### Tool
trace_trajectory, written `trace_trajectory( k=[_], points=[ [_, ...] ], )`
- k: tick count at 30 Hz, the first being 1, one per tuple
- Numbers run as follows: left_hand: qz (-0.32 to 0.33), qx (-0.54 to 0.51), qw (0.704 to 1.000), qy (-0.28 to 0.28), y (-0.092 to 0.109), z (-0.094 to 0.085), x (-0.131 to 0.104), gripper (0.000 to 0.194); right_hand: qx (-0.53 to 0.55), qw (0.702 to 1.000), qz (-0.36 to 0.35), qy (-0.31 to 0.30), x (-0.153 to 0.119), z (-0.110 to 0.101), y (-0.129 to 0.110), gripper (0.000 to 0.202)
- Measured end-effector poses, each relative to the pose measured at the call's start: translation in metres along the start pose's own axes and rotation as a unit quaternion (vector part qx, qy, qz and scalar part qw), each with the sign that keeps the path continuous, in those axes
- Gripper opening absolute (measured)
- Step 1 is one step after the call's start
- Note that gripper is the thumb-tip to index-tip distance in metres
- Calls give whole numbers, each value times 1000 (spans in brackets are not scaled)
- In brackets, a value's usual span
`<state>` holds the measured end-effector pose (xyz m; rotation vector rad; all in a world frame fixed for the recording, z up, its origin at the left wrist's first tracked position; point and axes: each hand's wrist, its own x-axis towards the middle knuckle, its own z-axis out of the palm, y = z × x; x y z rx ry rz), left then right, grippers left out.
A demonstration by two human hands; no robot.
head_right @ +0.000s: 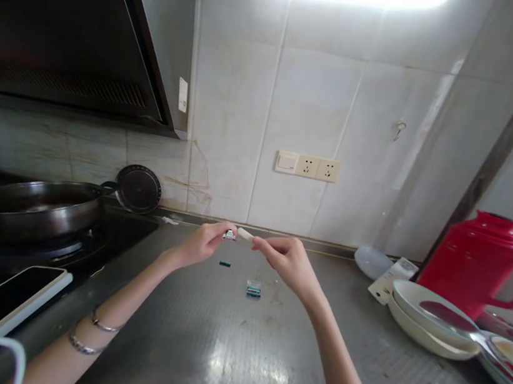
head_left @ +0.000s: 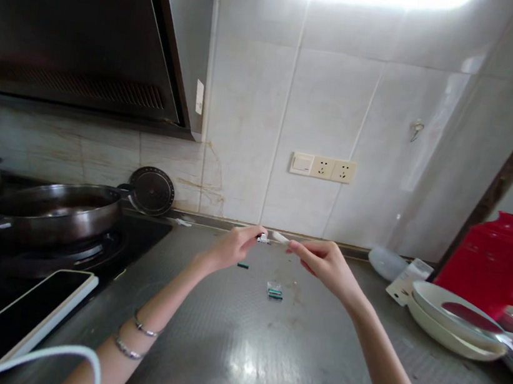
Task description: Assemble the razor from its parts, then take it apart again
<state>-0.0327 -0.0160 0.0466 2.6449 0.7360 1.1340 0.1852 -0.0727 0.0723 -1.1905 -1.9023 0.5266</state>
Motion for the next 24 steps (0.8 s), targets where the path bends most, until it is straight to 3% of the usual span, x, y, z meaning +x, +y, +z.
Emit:
trace_trajectory(
  k=[5, 9, 13, 18, 22, 24],
  points=[
    [12, 19, 1000, -2, -1, 4, 0, 27, -17, 994, -31, -105, -2, -1, -1, 51],
    [14, 30, 999, -18, -2, 7, 0, 27, -22, 997, -36, -67, -2, -4, -1, 51],
    [19, 32, 999, -21, 0, 9, 0, 27, -33, 988, -35, -144, -3, -1, -2, 49],
    [24, 48, 998, -37, 1, 10, 1, 26, -33, 996, -36, -76, -3, 3, -4, 50],
    [15, 60, 997, -34, 1, 11, 1, 25, -58, 991, -21, -122, -5, 3, -6, 52],
    [14, 64, 997, -39, 1, 11, 0, 26, -61, 993, -23, -100, -6, 2, -7, 52]
  ],
)
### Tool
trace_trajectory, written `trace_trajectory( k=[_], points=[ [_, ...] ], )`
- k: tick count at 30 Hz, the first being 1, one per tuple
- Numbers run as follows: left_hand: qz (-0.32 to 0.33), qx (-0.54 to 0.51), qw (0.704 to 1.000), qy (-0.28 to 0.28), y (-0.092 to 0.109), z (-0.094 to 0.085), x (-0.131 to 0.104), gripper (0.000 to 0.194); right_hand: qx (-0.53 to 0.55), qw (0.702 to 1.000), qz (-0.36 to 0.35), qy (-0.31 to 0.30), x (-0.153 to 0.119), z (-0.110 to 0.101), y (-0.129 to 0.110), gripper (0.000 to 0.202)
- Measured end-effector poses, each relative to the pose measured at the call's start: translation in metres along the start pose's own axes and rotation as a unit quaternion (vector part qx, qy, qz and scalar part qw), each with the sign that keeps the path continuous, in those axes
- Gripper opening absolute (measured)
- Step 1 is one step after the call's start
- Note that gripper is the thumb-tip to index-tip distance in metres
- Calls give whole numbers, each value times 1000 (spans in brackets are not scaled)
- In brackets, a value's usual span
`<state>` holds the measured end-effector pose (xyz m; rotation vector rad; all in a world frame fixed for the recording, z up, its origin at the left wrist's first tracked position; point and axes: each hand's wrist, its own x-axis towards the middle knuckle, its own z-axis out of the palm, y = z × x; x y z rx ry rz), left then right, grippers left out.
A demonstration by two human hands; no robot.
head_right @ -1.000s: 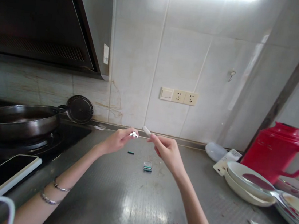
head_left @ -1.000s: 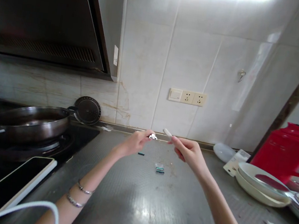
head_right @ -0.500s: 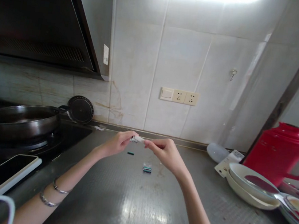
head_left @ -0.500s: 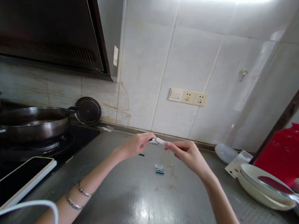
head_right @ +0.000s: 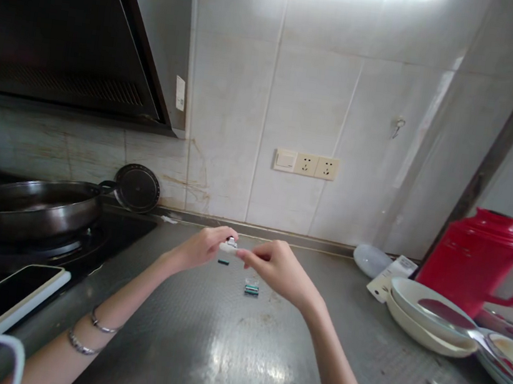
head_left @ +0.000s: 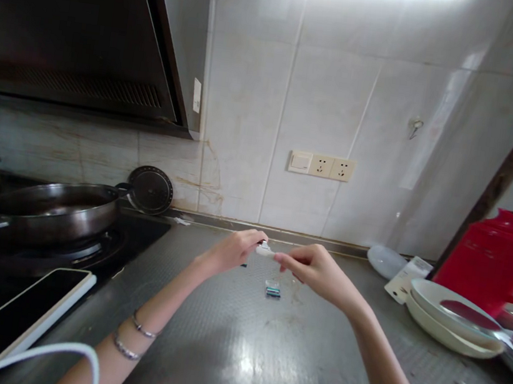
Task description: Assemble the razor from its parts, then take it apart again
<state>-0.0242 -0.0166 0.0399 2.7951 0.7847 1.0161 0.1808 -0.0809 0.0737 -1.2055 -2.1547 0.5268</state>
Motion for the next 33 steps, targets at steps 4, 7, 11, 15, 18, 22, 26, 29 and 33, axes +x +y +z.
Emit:
trace_trajectory(
  k=[4, 7, 11, 15, 18, 22, 26, 29, 33],
  points=[
    [-31, -25, 999, 1, 2, 0, 0, 20, -7, 999, -2, -36, -2, -2, 1, 52],
    [-128, -135, 982, 30, 4, 2, 2, 12, 2, 997, -15, -78, -1, -6, 7, 49],
    [-289, -381, 878, -28, 6, 3, 3, 20, 9, 999, -40, 29, 4, -13, 21, 44],
    [-357, -482, 796, -85, 10, 1, 4, 31, -12, 995, -48, 88, 10, -10, 32, 45],
    [-372, -518, 762, -111, 16, 1, 6, 28, -20, 991, -70, 108, 13, -4, 32, 43],
    [-362, -568, 726, -141, 26, 1, 6, 24, 7, 985, -90, 148, 14, 1, 31, 40],
    [-345, -598, 706, -156, 36, -2, 5, 19, 57, 988, -71, 121, 12, -2, 30, 42],
    [-345, -605, 705, -136, 41, -3, 6, 17, 70, 990, -86, 91, 11, -5, 30, 37],
    [-360, -599, 710, -91, 43, 0, 8, 15, 21, 988, -101, 114, 12, -5, 30, 31]
  ],
)
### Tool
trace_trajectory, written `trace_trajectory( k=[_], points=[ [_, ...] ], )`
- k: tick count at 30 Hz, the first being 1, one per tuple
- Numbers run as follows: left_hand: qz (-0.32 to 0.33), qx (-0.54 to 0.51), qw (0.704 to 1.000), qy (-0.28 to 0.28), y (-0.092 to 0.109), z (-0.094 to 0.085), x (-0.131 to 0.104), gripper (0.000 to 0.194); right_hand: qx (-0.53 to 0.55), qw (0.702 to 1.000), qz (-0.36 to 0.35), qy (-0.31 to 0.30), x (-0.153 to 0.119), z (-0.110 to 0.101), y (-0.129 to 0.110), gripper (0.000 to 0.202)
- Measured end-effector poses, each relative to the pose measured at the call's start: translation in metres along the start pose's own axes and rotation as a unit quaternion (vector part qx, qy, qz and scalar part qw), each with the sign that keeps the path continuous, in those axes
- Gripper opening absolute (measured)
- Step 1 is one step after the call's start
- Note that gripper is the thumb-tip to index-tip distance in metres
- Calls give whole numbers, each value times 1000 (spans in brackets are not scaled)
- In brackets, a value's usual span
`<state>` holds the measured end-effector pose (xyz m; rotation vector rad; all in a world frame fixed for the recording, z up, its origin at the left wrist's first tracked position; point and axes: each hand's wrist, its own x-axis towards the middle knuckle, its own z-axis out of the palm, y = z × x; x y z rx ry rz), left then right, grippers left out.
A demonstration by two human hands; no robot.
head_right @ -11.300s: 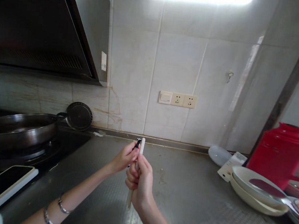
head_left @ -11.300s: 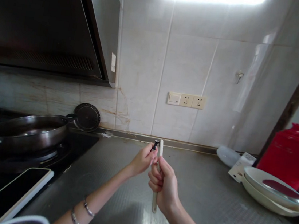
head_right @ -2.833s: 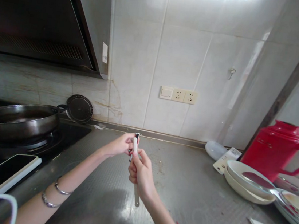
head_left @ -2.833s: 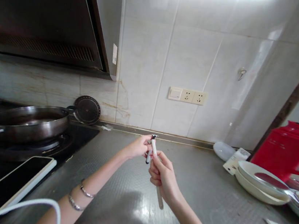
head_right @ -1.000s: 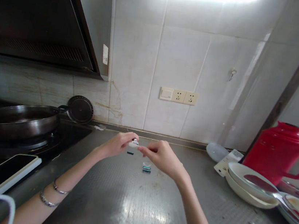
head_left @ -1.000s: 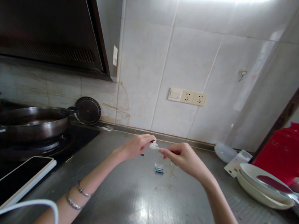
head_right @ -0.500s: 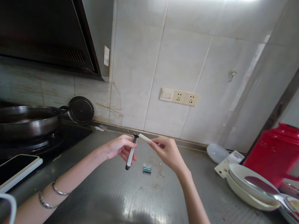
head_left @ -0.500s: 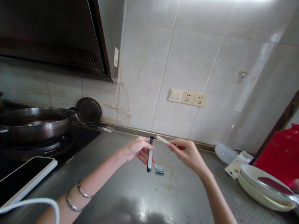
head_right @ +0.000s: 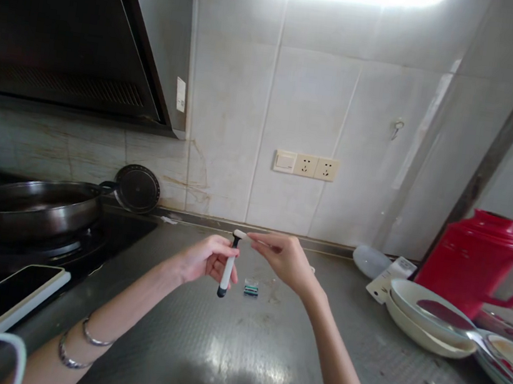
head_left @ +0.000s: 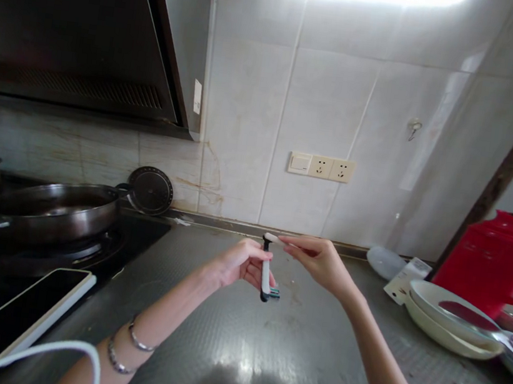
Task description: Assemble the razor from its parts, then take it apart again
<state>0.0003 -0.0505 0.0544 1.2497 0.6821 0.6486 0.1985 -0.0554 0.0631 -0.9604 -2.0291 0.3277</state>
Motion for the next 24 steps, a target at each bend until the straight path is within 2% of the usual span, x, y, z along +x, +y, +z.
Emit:
trace_trajectory(
  k=[3, 9, 13, 18, 22, 24],
  points=[
    [2, 2, 1000, 12, -1, 0, 1, 15, -59, 998, -2, 29, -1, 1, 1, 30],
    [4, 23, 1000, -10, -1, -2, 0, 21, -65, 998, -18, 10, 0, 1, 2, 28],
    [-3, 34, 999, -8, -2, -2, 0, 24, -93, 993, -40, 51, 2, 0, 2, 31],
    [-3, 39, 999, -10, -2, -1, -1, 22, -66, 996, -49, 43, 4, 4, 3, 30],
    [-5, 40, 999, -9, -2, -1, -1, 20, -70, 994, -29, 83, 5, 9, 6, 31],
    [-2, 38, 999, -12, -2, -1, -2, 21, -35, 997, -31, 64, 4, 10, 6, 31]
  ],
)
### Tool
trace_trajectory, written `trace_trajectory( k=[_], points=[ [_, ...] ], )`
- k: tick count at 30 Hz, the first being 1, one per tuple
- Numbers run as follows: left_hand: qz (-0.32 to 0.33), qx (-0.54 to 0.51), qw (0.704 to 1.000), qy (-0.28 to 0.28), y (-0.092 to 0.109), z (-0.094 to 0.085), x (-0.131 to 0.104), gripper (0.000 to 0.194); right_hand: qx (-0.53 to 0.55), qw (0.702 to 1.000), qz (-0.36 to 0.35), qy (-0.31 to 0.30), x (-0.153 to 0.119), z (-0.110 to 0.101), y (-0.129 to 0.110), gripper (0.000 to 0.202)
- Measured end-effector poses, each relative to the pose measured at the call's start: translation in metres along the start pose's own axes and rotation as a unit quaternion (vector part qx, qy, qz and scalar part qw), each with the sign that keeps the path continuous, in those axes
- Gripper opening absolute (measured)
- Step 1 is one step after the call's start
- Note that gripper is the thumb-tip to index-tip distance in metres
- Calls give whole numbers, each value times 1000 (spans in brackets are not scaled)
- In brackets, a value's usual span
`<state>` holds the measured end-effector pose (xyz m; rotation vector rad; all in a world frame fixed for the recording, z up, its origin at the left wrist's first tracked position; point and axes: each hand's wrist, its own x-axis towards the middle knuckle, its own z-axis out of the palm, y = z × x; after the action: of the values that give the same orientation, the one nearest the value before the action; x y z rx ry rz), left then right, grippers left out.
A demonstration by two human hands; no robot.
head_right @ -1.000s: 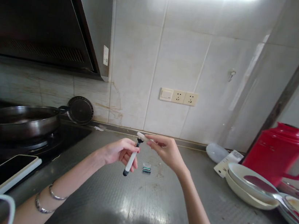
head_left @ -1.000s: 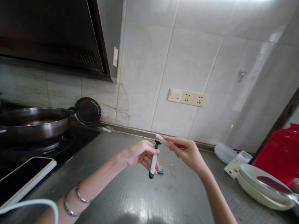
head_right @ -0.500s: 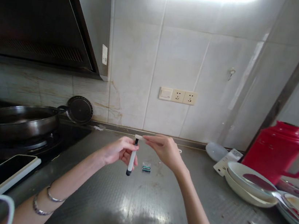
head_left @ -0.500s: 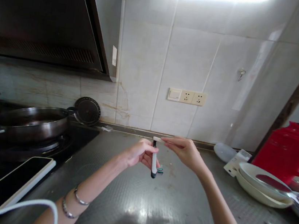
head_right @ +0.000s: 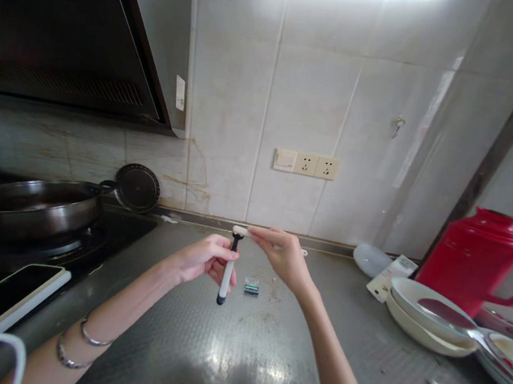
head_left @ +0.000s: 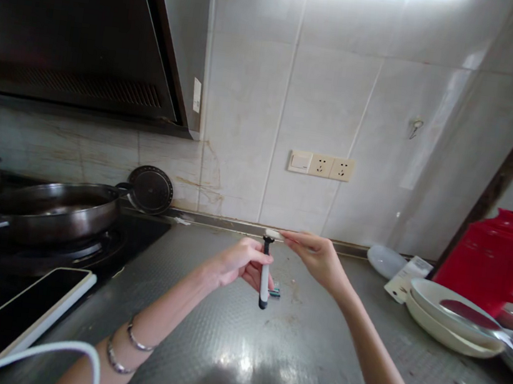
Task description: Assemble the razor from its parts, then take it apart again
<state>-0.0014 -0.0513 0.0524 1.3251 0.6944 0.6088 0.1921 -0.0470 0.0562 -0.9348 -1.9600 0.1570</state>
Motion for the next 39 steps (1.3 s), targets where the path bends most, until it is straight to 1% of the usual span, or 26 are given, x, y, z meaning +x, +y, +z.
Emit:
trace_trajectory(
  k=[2, 5, 6, 9, 10, 13, 14, 15, 18, 19, 21, 23, 27, 31, 32, 36, 39],
  points=[
    [5, -1, 1000, 0, 0, 0, 0, 23, 9, 1000, -1, -11, 0, 1, -1, 30],
    [8, -1, 1000, 4, -1, -1, 0, 24, -49, 998, 2, 28, -1, 1, -3, 29],
    [8, -2, 1000, 5, 0, -1, 0, 23, -54, 998, -1, 31, 0, 1, -4, 29],
    [10, -2, 1000, 10, 1, -1, -1, 21, -27, 999, -18, 3, 0, 1, -6, 29],
    [12, -2, 1000, 12, 1, -1, -1, 21, -31, 999, -19, 3, 0, 1, -6, 29],
    [16, 0, 1000, 14, 3, -1, -3, 20, -91, 994, -4, 65, -1, 2, -5, 28],
    [17, 0, 1000, 14, 4, -1, -3, 19, -92, 993, 2, 77, -1, 2, -4, 29],
    [17, 0, 1000, 15, 4, 0, -4, 19, -76, 994, 6, 74, -1, 2, -4, 30],
    [21, 1, 1000, 16, 5, 0, -5, 20, -14, 999, 5, 29, 0, 1, -4, 32],
    [22, 2, 1000, 17, 5, 1, -5, 20, -19, 1000, 4, 24, 0, 1, -4, 31],
    [21, 7, 1000, 18, 6, 1, -5, 20, -58, 998, 2, 40, 1, 0, -5, 29],
    [21, 10, 1000, 18, 5, 1, -5, 20, -70, 997, -6, 43, 1, -1, -6, 28],
    [23, 9, 1000, 9, 3, -1, -4, 23, -36, 999, -34, 1, 1, -2, -7, 29],
    [21, 11, 1000, 12, 2, -2, -2, 23, -100, 993, -27, 49, 1, 0, -6, 26],
    [19, 12, 1000, 12, 2, -2, -2, 22, -98, 994, -28, 49, 1, 0, -6, 26],
    [11, 18, 1000, 12, 2, -2, -2, 19, -58, 997, -42, 9, 1, 2, -5, 25],
    [12, 24, 1000, 8, 2, -2, -2, 19, -73, 996, -31, 36, 2, 2, -4, 25]
  ],
)
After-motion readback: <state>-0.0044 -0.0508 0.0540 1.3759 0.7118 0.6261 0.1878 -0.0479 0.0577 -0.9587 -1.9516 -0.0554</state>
